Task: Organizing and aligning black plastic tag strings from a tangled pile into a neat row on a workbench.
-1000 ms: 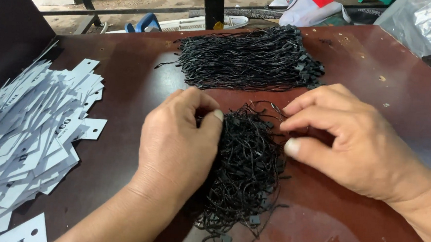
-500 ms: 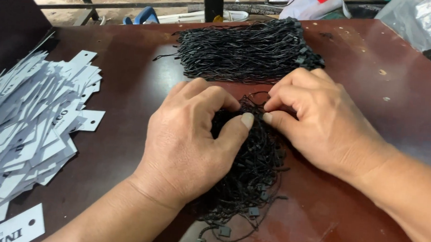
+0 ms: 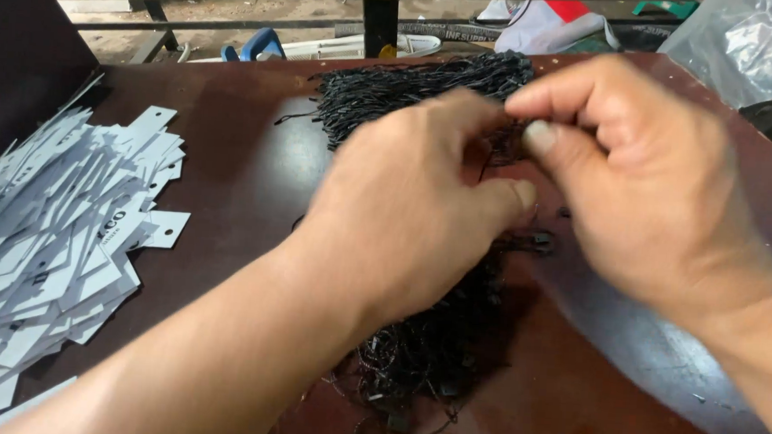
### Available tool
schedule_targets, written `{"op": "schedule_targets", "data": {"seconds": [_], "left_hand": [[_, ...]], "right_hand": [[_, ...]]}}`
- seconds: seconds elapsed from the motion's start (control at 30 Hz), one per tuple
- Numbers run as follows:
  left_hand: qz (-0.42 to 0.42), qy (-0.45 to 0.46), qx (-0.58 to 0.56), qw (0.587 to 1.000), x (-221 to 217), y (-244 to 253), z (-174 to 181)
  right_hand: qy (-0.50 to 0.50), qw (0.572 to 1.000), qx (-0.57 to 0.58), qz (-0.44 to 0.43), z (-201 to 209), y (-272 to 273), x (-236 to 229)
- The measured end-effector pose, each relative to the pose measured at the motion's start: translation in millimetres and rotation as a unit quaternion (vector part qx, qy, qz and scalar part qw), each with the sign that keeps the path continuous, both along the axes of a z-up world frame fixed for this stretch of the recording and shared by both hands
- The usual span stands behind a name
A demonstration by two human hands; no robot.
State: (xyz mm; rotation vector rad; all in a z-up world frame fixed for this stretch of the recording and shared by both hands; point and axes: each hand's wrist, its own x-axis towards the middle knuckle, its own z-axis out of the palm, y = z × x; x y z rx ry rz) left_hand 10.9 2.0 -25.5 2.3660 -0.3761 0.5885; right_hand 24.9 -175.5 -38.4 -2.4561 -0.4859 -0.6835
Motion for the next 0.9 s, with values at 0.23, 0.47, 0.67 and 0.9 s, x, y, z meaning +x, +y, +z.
{"op": "schedule_targets", "data": {"seconds": [0.23, 0.47, 0.67, 0.9], "left_hand": [[-0.018, 0.288, -0.281, 0.915, 5.1, 14.2, 22.0], [0.165, 0.251, -0.247, 0.921, 34.8, 59.1, 10.4], [0.215, 0.240, -0.166, 0.932, 64.2, 63.0, -8.3], [0.218, 0.150, -0.022, 0.964, 96.2, 68.9, -46.6]], "right_hand": [[0.023, 0.990, 0.135, -0.030, -1.5, -31.0, 41.4], [0.140, 0.951, 0.270, -0.044, -25.9, -49.4, 76.3], [0.055, 0.992, 0.038, -0.102, -31.7, -54.5, 105.2], [-0.108, 0.986, -0.114, -0.060, -62.1, -75.4, 139.7]]}}
